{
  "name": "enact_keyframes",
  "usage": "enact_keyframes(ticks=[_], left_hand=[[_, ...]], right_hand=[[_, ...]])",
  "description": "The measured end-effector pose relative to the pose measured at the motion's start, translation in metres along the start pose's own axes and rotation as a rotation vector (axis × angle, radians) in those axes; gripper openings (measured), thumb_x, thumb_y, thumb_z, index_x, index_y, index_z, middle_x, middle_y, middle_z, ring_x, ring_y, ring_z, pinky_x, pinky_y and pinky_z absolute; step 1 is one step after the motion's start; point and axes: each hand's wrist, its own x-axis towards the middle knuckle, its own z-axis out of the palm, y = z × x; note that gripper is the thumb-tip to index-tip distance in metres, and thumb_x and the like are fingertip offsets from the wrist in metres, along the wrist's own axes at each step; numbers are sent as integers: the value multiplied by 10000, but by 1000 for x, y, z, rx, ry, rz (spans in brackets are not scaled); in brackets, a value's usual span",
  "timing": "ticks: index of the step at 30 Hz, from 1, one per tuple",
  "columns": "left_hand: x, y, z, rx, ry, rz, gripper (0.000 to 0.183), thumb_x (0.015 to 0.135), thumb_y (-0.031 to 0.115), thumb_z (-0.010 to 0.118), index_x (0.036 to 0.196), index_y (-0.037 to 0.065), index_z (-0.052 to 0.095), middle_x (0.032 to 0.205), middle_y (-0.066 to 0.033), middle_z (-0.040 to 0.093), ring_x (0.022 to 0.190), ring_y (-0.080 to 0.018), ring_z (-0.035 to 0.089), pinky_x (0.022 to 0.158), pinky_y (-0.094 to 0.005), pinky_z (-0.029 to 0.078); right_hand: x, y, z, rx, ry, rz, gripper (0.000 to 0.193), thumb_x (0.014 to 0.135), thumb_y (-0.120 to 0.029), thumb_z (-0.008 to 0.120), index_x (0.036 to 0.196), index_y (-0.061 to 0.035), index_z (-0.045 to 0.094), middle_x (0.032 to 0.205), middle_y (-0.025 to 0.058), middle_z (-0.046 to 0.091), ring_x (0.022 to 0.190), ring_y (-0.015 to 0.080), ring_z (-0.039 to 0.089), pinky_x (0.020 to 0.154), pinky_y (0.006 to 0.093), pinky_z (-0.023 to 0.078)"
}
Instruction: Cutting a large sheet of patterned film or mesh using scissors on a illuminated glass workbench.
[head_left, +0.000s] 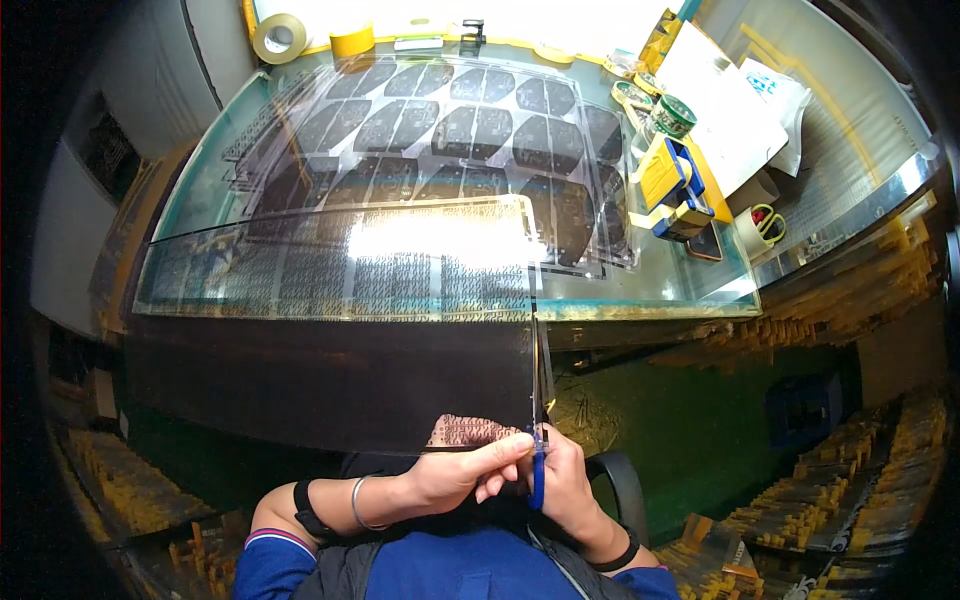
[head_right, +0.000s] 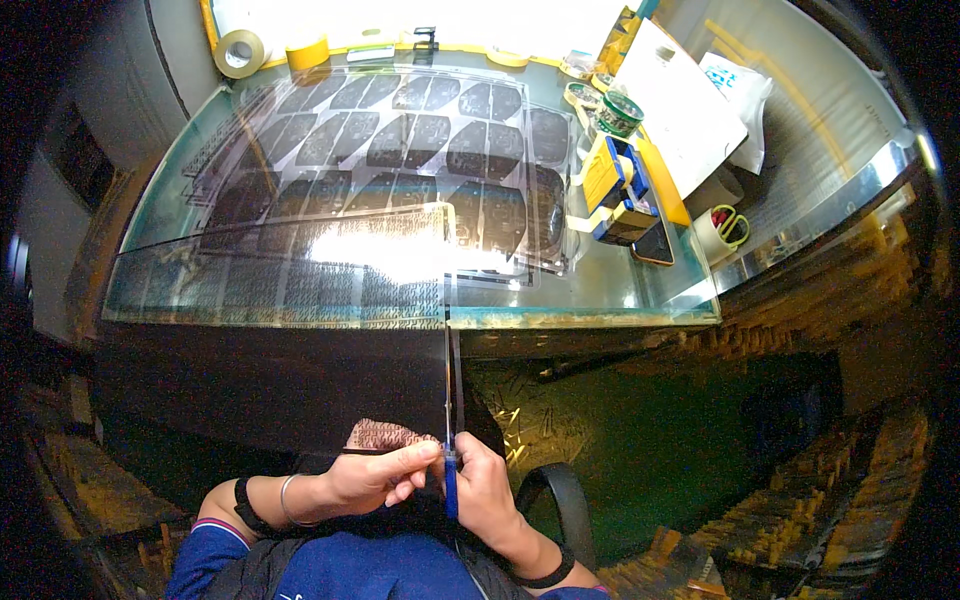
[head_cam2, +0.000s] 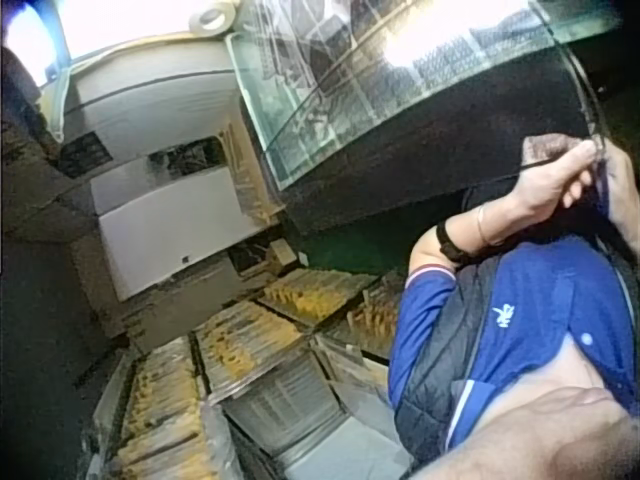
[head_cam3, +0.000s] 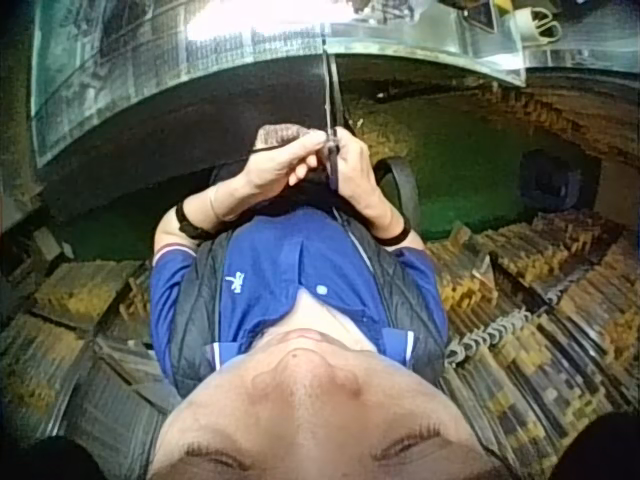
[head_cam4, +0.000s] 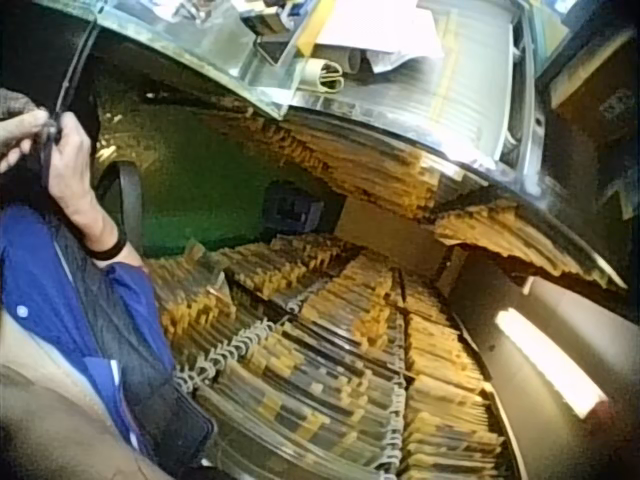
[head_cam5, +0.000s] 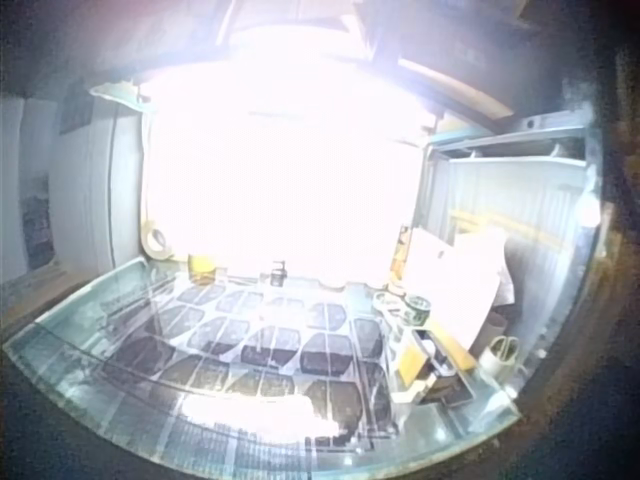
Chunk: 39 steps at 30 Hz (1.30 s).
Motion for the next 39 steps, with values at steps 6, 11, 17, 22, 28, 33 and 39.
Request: enact_keyframes(ticks=[6,11,17,22,28,33,39], left_hand=[[0,1,0,-38,-46,-20,223,861,261,520,754,71,568,600,26,520,469,-30,454,381,-158,344],[-1,6,3,-55,-67,-18,222,864,247,520,736,71,564,620,20,539,480,-26,465,382,-151,347],[3,12,-5,-36,-15,-10,215,853,246,537,759,59,582,619,11,551,466,-30,470,375,-158,355],[5,30,-15,66,49,48,190,809,226,605,818,36,610,598,-16,560,465,-59,500,378,-174,368],[4,28,-26,253,-20,145,187,803,151,597,899,-9,614,647,-62,596,492,-82,519,397,-205,403],[-23,23,-71,376,-153,95,413,739,121,671,1102,-16,529,883,-59,607,773,-99,564,658,-214,466],[-118,37,-171,-17,430,533,310,791,139,577,1057,-14,531,904,-129,604,808,-202,593,680,-293,498]], right_hand=[[-1,-5,1,16,3,-32,148,742,-117,566,725,15,499,632,163,540,577,203,543,536,313,428],[-1,3,1,-44,-27,-123,123,746,-103,557,738,11,513,636,144,558,578,188,554,546,311,439],[-6,-7,3,24,-77,102,192,828,-170,542,754,7,534,628,99,563,553,124,555,495,273,432],[-9,-9,-8,446,27,85,286,880,-241,460,831,27,548,704,92,583,610,116,569,548,231,466],[42,-49,-12,409,113,-245,118,762,-57,627,824,-1,544,802,82,605,735,117,586,635,230,462],[66,-82,-16,-78,228,-454,149,714,-38,669,760,-10,530,731,56,606,631,71,543,572,204,444],[78,-74,-49,-30,481,-643,186,710,36,639,776,-24,475,769,91,606,712,116,584,662,231,465]])
